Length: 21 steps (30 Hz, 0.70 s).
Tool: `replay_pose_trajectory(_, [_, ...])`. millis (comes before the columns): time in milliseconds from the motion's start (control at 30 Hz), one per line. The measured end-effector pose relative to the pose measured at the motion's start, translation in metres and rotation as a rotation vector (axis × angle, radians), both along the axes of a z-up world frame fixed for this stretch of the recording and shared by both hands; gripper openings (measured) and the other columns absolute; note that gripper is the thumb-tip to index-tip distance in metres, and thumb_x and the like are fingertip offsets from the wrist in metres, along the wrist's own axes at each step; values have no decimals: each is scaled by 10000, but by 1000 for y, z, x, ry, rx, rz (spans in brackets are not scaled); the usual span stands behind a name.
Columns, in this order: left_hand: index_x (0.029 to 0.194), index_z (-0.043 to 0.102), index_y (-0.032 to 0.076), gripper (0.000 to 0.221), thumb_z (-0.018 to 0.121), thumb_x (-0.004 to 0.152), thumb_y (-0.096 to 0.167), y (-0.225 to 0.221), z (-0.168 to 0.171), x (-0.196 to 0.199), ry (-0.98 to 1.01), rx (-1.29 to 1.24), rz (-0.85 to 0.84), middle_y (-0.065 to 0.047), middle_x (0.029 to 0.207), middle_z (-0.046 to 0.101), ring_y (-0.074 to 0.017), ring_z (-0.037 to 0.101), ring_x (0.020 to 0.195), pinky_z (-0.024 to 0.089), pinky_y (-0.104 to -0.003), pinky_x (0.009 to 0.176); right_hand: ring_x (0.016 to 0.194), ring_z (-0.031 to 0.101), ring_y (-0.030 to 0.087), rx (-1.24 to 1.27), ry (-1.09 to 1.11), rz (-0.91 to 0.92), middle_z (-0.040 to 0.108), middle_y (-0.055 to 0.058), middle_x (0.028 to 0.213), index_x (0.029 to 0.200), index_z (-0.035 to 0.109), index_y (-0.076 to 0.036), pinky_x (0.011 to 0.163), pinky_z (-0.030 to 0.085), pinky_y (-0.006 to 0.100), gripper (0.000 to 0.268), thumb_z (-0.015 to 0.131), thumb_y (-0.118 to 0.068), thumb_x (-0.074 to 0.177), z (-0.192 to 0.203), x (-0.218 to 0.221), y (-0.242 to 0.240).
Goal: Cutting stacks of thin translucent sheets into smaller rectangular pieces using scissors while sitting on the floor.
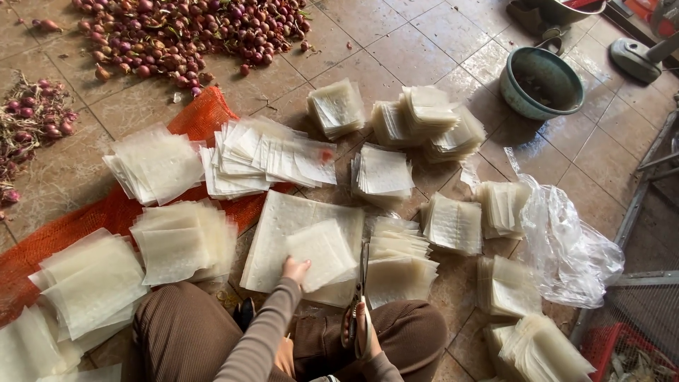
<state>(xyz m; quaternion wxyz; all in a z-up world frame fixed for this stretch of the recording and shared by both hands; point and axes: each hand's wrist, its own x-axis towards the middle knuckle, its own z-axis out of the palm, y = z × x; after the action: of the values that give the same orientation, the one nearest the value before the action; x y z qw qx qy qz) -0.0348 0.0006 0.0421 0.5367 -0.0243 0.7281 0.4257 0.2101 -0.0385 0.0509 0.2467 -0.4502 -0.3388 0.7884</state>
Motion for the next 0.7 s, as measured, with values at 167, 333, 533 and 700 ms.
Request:
replay_pose_trajectory(167, [1295,376,68,568,718,886,264,34,-106,45,724,-310,-186,-138,1412,376,-345,409,1313,380,-476,1131,449,458,179,-329,-87,69,498,70,650,896,526,-61,399,358,315,894,307,-919,777,-14,-20,25])
replay_pose_trajectory(333, [1415,320,179,766,786,810,120,51,-106,44,615,-176,96,-200,1361,527,-372,632,1112,529,-488,959,437,452,205,-472,-126,54,517,95,607,788,525,-72,408,356,319,961,275,-997,709,-18,-31,32])
replay_pose_trajectory(533, [1204,617,86,361,746,877,165,57,-104,13,548,-66,-81,-125,1080,735,-315,710,944,572,-403,859,460,452,199,-487,-61,95,506,85,647,844,512,-71,417,376,321,943,251,-973,758,-23,-26,27])
replay_pose_trajectory(700, [1341,518,31,415,657,962,130,105,-25,-32,520,438,95,-114,1167,672,-253,678,993,542,-351,859,478,475,193,-237,177,180,539,101,700,964,537,-40,435,391,331,939,271,-904,713,-40,8,18])
